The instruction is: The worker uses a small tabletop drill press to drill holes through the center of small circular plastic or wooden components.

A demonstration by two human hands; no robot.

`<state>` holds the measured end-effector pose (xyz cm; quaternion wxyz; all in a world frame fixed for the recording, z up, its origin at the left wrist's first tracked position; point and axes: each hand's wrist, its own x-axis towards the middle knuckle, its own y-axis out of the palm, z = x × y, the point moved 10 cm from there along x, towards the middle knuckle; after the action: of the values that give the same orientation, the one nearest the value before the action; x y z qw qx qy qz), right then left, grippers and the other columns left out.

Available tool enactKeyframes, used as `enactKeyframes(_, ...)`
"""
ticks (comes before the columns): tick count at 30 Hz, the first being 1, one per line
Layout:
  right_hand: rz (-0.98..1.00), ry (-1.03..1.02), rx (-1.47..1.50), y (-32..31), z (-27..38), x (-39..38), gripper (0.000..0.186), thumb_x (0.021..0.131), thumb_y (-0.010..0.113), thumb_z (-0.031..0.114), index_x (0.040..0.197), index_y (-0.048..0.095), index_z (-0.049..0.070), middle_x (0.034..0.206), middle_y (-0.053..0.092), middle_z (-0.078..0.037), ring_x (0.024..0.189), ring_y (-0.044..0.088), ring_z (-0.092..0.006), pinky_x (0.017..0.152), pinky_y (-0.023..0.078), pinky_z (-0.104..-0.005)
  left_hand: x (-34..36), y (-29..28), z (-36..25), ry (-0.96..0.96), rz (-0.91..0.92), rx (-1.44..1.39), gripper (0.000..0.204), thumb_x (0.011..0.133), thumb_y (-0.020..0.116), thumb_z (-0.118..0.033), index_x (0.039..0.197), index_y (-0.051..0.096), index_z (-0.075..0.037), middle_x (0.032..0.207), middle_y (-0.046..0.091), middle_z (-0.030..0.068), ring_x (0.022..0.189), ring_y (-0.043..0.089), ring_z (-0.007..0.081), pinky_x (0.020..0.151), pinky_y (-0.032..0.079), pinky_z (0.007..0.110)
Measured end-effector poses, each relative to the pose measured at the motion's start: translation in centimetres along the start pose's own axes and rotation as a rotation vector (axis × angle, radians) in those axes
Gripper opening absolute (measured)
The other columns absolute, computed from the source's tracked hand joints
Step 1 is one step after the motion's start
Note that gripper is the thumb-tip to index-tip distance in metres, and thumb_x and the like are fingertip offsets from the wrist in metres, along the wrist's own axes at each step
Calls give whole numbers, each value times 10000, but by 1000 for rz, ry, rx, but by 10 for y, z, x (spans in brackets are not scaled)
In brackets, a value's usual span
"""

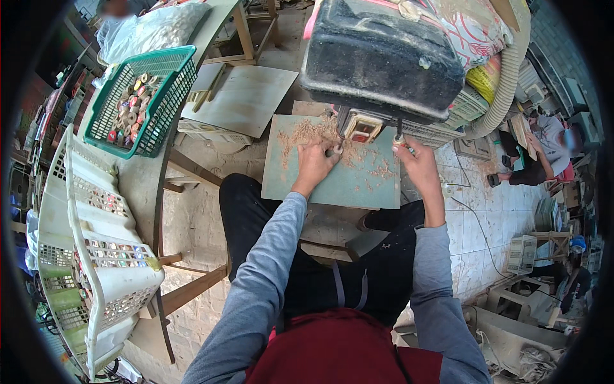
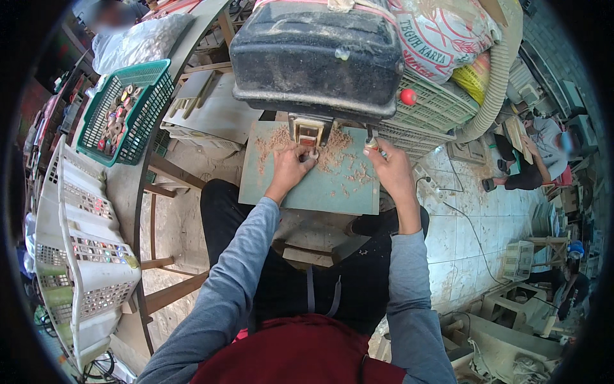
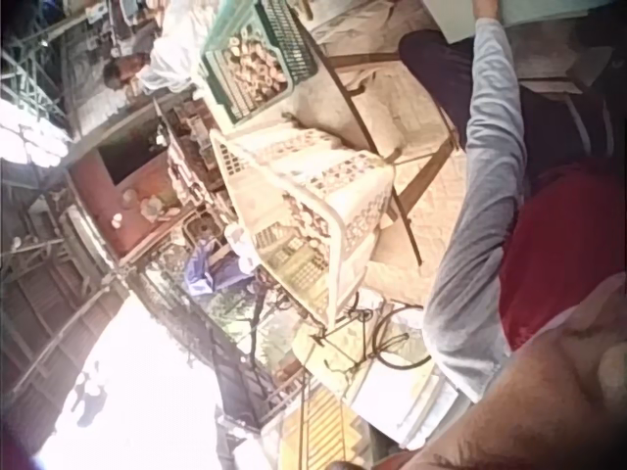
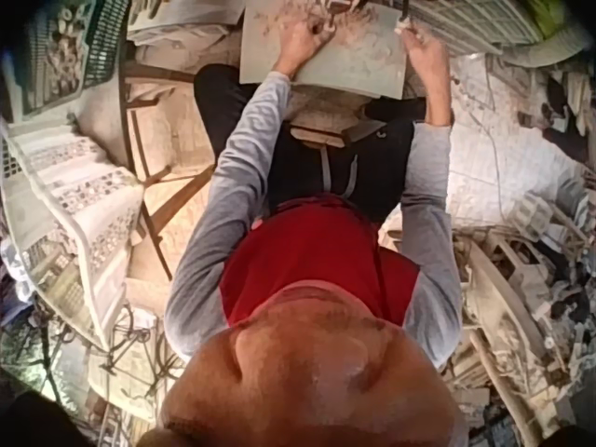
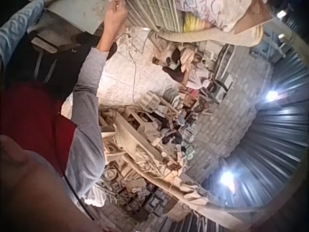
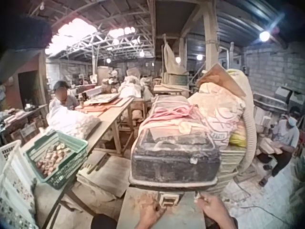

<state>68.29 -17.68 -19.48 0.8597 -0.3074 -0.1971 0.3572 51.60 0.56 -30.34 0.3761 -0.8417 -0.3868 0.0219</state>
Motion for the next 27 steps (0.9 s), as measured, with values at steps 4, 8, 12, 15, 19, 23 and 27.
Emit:
enactKeyframes(4, 5, -20, -1, 3, 2, 13, 449, 895, 690, 279, 1218, 661, -31, 1081, 708, -265, 1017, 706, -325, 893, 506, -364, -1, -2, 2, -8, -3, 11, 361, 752, 788, -244, 1104, 773, -164, 931, 661, 43, 935, 619, 214, 850, 332, 386)
enactKeyframes(8, -13, -9, 0, 3, -7, 19, 523, 883, 702, 289, 1250, 630, -76, 1205, 659, -295, 1163, 650, -348, 997, 472, -360, -1, -2, 1, -10, 14, 25, 371, 753, 788, -246, 1118, 771, -183, 938, 657, 32, 922, 617, 202, 837, 326, 377)
enactKeyframes(12, 38, 25, 47, 7, -11, 23, 545, 876, 709, 307, 1256, 630, -75, 1226, 651, -293, 1191, 637, -355, 1013, 465, -364, 0, 0, 3, -29, 49, 43, 375, 760, 785, -253, 1129, 767, -187, 945, 654, 30, 915, 615, 197, 830, 325, 380)
enactKeyframes(15, -34, 6, -4, 4, -9, 24, 566, 874, 709, 324, 1262, 622, -79, 1229, 653, -286, 1176, 644, -361, 1008, 473, -368, -2, -2, 2, -14, 27, 32, 373, 764, 783, -252, 1131, 766, -188, 944, 653, 32, 917, 616, 198, 832, 327, 381)
enactKeyframes(19, -108, -8, -60, 3, -14, 31, 557, 884, 687, 351, 1258, 633, -58, 1156, 674, -292, 1101, 671, -384, 949, 500, -393, -1, -1, -3, -25, 49, 21, 365, 772, 781, -252, 1129, 766, -179, 947, 653, 35, 922, 616, 201, 842, 328, 380)
enactKeyframes(23, -152, 39, -168, 3, -6, 32, 479, 907, 645, 366, 1194, 670, -17, 1022, 691, -284, 993, 678, -423, 844, 512, -453, -2, -5, -2, -7, 18, 43, 357, 782, 782, -256, 1126, 765, -165, 939, 651, 39, 923, 617, 211, 847, 327, 382)
enactKeyframes(27, -159, 77, -244, 3, -1, 34, 478, 930, 631, 342, 1193, 668, -54, 1094, 686, -300, 1070, 671, -413, 898, 510, -410, 0, -3, 0, -22, 32, 42, 353, 781, 787, -254, 1119, 766, -156, 930, 649, 45, 920, 618, 220, 843, 325, 386)
